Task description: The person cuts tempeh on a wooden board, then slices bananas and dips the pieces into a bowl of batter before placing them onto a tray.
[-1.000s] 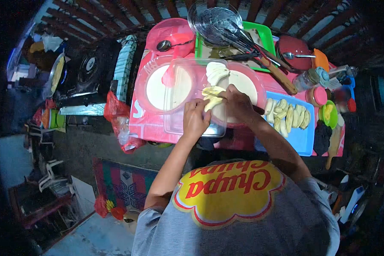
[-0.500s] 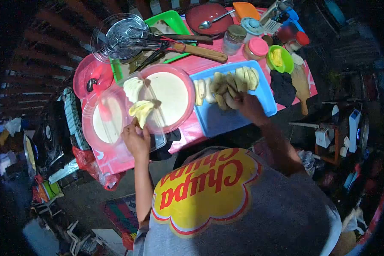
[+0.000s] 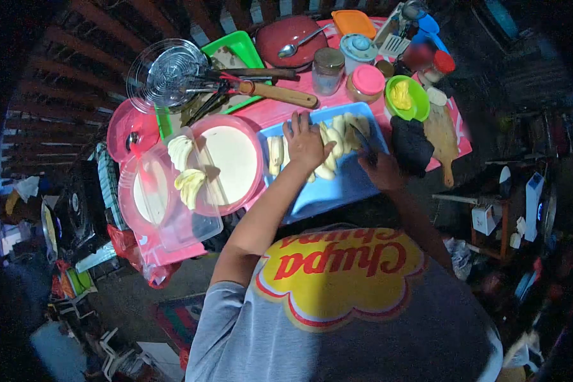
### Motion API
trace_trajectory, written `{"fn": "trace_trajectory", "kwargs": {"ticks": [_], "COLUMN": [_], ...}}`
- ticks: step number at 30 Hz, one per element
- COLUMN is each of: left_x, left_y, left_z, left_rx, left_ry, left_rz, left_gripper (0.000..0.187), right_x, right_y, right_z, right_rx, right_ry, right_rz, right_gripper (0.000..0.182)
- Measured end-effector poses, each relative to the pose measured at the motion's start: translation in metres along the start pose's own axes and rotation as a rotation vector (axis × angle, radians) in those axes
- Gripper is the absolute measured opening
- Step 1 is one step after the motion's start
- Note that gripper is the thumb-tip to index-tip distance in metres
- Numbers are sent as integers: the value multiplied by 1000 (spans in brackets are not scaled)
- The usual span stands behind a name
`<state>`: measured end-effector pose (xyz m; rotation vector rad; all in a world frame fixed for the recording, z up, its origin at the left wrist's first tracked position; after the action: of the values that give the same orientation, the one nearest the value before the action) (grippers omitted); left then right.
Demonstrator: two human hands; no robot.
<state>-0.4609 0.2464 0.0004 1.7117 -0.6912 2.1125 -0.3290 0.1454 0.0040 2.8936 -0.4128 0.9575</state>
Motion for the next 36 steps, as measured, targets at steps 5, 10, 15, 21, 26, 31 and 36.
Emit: {"fn": "trace_trajectory", "kwargs": {"ticks": [5, 10, 15, 21, 26, 31, 36], "left_x": [-5, 2, 6, 50, 67, 84, 91], "left_y": [13, 53, 65, 70, 95, 133, 152], "left_z": [0, 15, -34, -69, -113, -170, -214], "left_rx": [141, 164, 552, 582, 774, 944, 994], "left_ry": [175, 701, 1335, 2289, 2587, 2323, 2213], "left_rz": [-31, 20, 88, 302, 458, 617, 693], "left_gripper": [49, 38, 46, 43, 31, 28, 24], "right_x": [30, 7, -33, -79, -112, -146, -166], "right_y": [25, 22, -2, -19, 19, 61, 52], "right_z": [12, 17, -12, -111, -149, -130, -212], "right_rx": [-285, -350, -230, 71, -309, -305, 275], "right_ry": [-44, -99, -318, -377, -606, -796, -74], "right_rz": [-81, -204, -280, -332, -670, -574, -489], "right_gripper": [24, 27, 40, 35, 22, 15, 17]}}
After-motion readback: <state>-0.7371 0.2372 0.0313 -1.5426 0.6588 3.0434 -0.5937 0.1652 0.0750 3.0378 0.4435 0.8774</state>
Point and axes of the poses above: each hand's wrist, its own y-axis away from the middle knuckle, its own x-axis out of the back of the hand, z = x × y, the point moved 9 cm from there along -y, towards the middle knuckle, and after that the axes turned 10 degrees about -y, right-handed, at the moved point
